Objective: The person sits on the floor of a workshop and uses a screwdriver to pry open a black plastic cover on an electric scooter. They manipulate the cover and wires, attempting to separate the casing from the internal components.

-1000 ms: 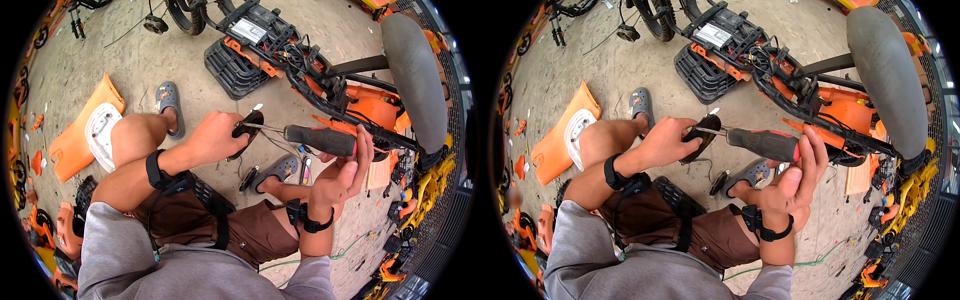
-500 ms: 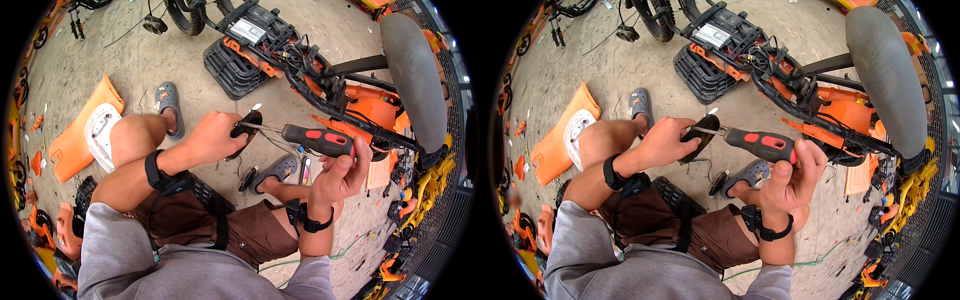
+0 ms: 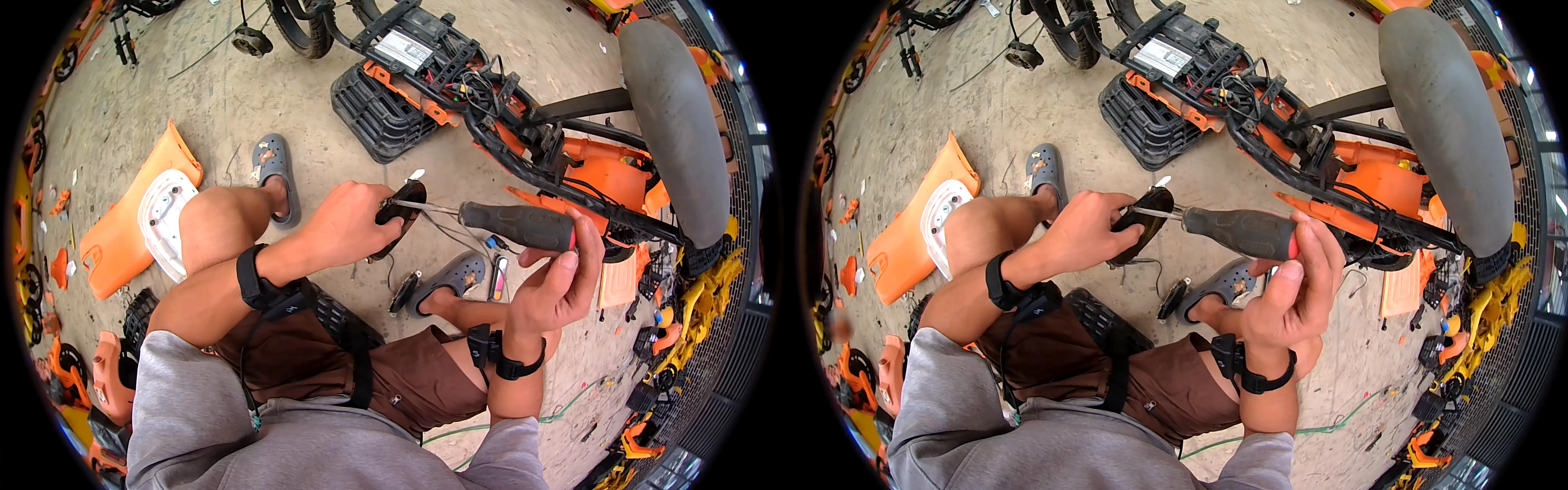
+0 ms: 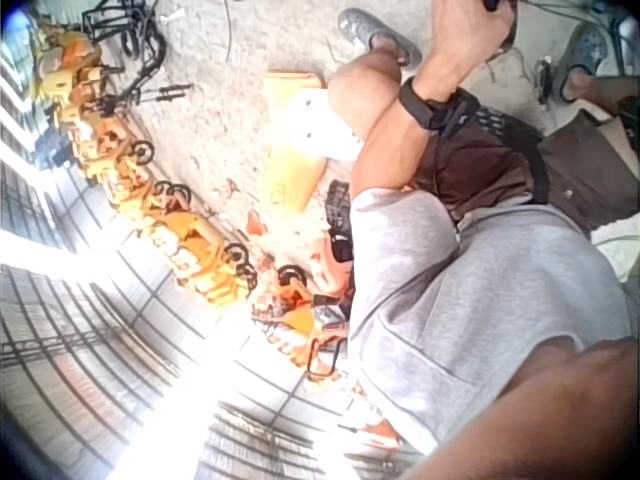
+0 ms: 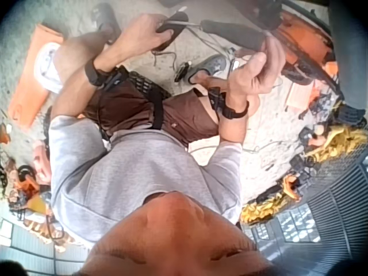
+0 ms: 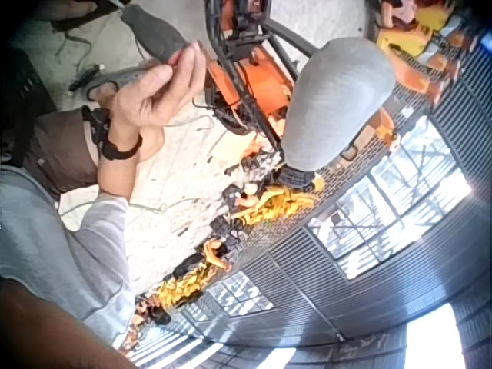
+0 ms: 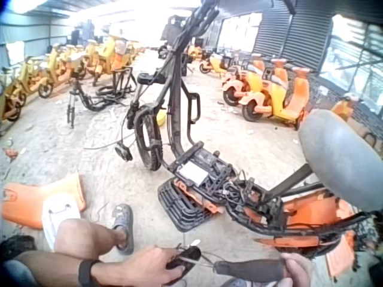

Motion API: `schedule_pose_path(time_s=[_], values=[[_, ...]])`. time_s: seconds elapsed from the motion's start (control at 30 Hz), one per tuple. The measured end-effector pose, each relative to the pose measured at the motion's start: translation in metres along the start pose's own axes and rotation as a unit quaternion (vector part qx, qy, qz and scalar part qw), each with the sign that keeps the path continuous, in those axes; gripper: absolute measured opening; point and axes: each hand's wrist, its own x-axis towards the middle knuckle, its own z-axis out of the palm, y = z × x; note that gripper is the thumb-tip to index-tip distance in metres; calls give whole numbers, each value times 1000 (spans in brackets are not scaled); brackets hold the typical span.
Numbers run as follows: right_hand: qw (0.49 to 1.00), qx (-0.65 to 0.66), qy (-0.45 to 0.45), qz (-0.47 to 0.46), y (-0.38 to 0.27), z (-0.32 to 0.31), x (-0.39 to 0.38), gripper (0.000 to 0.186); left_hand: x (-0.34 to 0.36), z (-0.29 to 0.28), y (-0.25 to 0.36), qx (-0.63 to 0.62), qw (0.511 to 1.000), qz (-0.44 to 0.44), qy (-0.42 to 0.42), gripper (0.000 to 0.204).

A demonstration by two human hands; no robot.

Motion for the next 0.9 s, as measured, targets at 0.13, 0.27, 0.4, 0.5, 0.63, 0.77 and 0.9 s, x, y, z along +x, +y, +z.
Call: schedule_pose_path(time_s=[0.13, 0.27, 0.4, 0.5, 0.63, 0.77, 0.9], values=[[998, -50, -19, -20, 4, -5, -2, 31, 0, -1, 1, 3, 1000, 5, -3, 32], [999, -20, 4, -38, 7, -1, 0, 30, 0, 0, 0, 10, 1000, 12, 2, 32], [1000, 3, -14, 6, 4, -3, -3, 30, 0, 0, -1, 9, 1000, 12, 4, 32], [1000, -28, -9, -3, 9, -5, -3, 30, -1, 0, 0, 10, 1000, 15, 8, 32], [1000, -21, -4, 9, 4, 2, 1, 32, 0, -1, 1, 9, 1000, 12, 4, 31], [998, -55, -34, 25, 8, -8, -3, 33, -1, -2, 0, 9, 1000, 13, 5, 31], [1000, 24, -14, 5, 8, 0, 3, 34, -1, 0, 0, 13, 1000, 8, 2, 31]])
